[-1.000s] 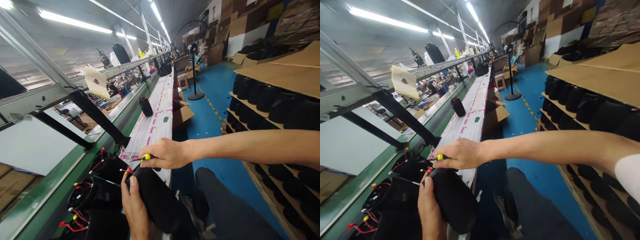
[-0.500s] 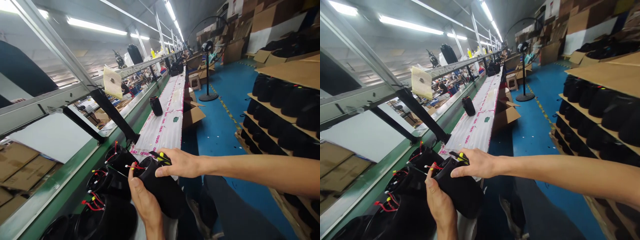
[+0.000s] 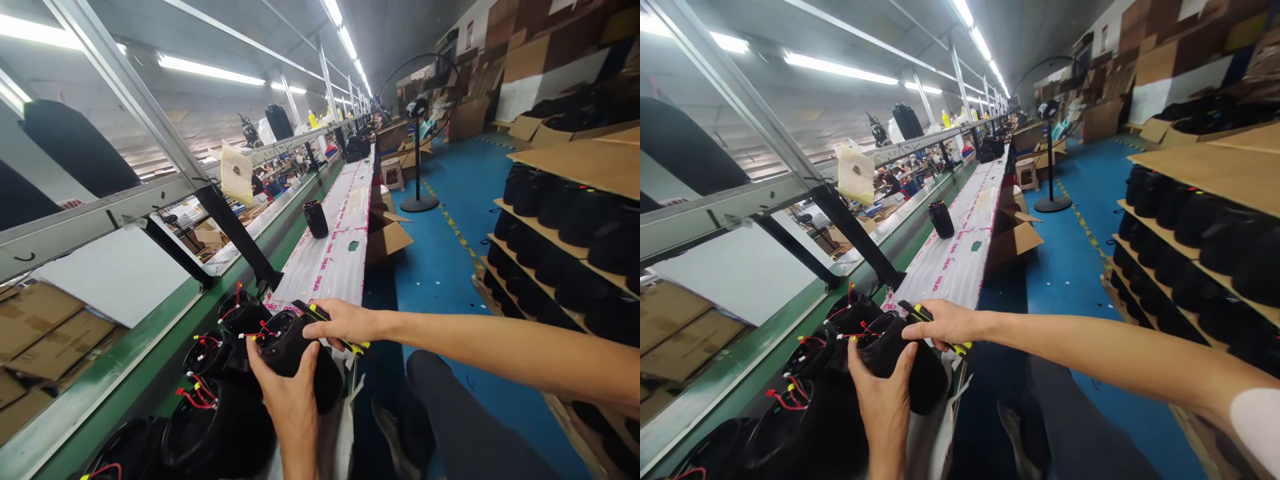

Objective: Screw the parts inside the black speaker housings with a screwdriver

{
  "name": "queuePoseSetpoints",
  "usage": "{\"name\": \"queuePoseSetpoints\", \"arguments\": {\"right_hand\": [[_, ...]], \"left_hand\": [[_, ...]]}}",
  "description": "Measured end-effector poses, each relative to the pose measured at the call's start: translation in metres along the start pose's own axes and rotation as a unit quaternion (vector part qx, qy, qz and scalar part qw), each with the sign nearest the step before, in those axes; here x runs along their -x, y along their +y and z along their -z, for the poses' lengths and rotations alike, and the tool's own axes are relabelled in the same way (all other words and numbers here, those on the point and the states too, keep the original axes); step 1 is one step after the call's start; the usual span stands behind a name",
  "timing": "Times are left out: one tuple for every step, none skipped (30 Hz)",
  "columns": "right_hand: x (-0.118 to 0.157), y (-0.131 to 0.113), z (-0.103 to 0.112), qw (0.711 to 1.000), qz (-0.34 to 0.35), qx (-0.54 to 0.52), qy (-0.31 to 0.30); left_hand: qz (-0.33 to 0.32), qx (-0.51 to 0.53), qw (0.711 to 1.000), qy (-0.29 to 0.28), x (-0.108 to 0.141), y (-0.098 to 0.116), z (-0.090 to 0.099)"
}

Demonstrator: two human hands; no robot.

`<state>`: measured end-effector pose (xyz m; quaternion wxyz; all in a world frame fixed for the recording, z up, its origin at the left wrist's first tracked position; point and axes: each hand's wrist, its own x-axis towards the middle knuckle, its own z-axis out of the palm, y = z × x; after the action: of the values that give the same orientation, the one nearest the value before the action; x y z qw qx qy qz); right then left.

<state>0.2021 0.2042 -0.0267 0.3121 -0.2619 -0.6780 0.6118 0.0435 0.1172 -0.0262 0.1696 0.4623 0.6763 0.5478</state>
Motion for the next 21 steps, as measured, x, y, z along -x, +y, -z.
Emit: {"name": "queuePoseSetpoints", "arguments": {"right_hand": [[0.000, 0.000, 0.001, 1.000, -0.003, -0.004, 0.004], [-0.001, -0.001, 0.002, 1.000, -0.008, -0.010, 0.010], [-0.002, -0.001, 0.004, 1.000, -0.013, -0.019, 0.017], [-0.003, -0.001, 0.006, 0.999, -0.020, -0.028, 0.022], [-0.003, 0.000, 0.008, 0.999, -0.028, -0.034, 0.026], [-0.004, 0.001, 0.010, 0.998, -0.033, -0.031, 0.031], [-0.004, 0.001, 0.011, 0.998, -0.036, -0.020, 0.038], [-0.004, 0.001, 0.012, 0.998, -0.035, -0.004, 0.047], [-0.003, 0.000, 0.013, 0.998, -0.033, 0.009, 0.061], [-0.002, -0.002, 0.014, 0.996, -0.023, 0.029, 0.083], [0.000, -0.005, 0.015, 0.992, -0.002, 0.063, 0.110], [0.003, -0.009, 0.016, 0.983, 0.034, 0.115, 0.139], [0.007, -0.014, 0.017, 0.966, 0.079, 0.185, 0.164], [0.011, -0.020, 0.019, 0.936, 0.128, 0.274, 0.182], [0.014, -0.026, 0.021, 0.894, 0.171, 0.368, 0.189], [0.018, -0.032, 0.023, 0.848, 0.201, 0.457, 0.179], [0.021, -0.038, 0.025, 0.806, 0.217, 0.529, 0.155], [0.024, -0.043, 0.027, 0.768, 0.223, 0.587, 0.125], [0.027, -0.047, 0.028, 0.735, 0.223, 0.633, 0.096], [0.029, -0.050, 0.029, 0.707, 0.223, 0.668, 0.073], [0.030, -0.053, 0.029, 0.684, 0.222, 0.692, 0.057]], "left_hand": [[0.008, 0.012, 1.000, -0.022, -0.001, -0.002, -0.001], [0.010, 0.027, 0.998, -0.047, -0.002, -0.004, -0.002], [0.006, 0.041, 0.997, -0.068, -0.003, -0.006, -0.004], [0.000, 0.051, 0.995, -0.084, -0.003, -0.008, -0.006], [-0.003, 0.058, 0.994, -0.094, -0.004, -0.010, -0.009], [-0.004, 0.061, 0.993, -0.096, -0.004, -0.011, -0.012], [-0.005, 0.061, 0.994, -0.091, -0.004, -0.011, -0.016], [-0.005, 0.059, 0.995, -0.082, -0.004, -0.011, -0.019], [-0.004, 0.055, 0.996, -0.073, -0.004, -0.009, -0.021], [-0.001, 0.049, 0.997, -0.065, -0.004, -0.008, -0.023], [0.004, 0.041, 0.998, -0.057, -0.003, -0.006, -0.025], [0.009, 0.032, 0.998, -0.052, -0.003, -0.004, -0.026], [0.014, 0.023, 0.998, -0.052, -0.003, -0.002, -0.027], [0.019, 0.015, 0.998, -0.054, -0.003, -0.001, -0.027], [0.022, 0.007, 0.998, -0.056, -0.003, 0.000, -0.028], [0.024, -0.001, 0.998, -0.058, -0.002, 0.002, -0.029], [0.028, -0.010, 0.998, -0.059, -0.002, 0.003, -0.029], [0.032, -0.020, 0.998, -0.057, -0.002, 0.004, -0.030], [0.039, -0.032, 0.997, -0.055, -0.002, 0.005, -0.030], [0.046, -0.045, 0.997, -0.050, -0.001, 0.007, -0.029], [0.053, -0.057, 0.996, -0.044, 0.000, 0.009, -0.028]]}}
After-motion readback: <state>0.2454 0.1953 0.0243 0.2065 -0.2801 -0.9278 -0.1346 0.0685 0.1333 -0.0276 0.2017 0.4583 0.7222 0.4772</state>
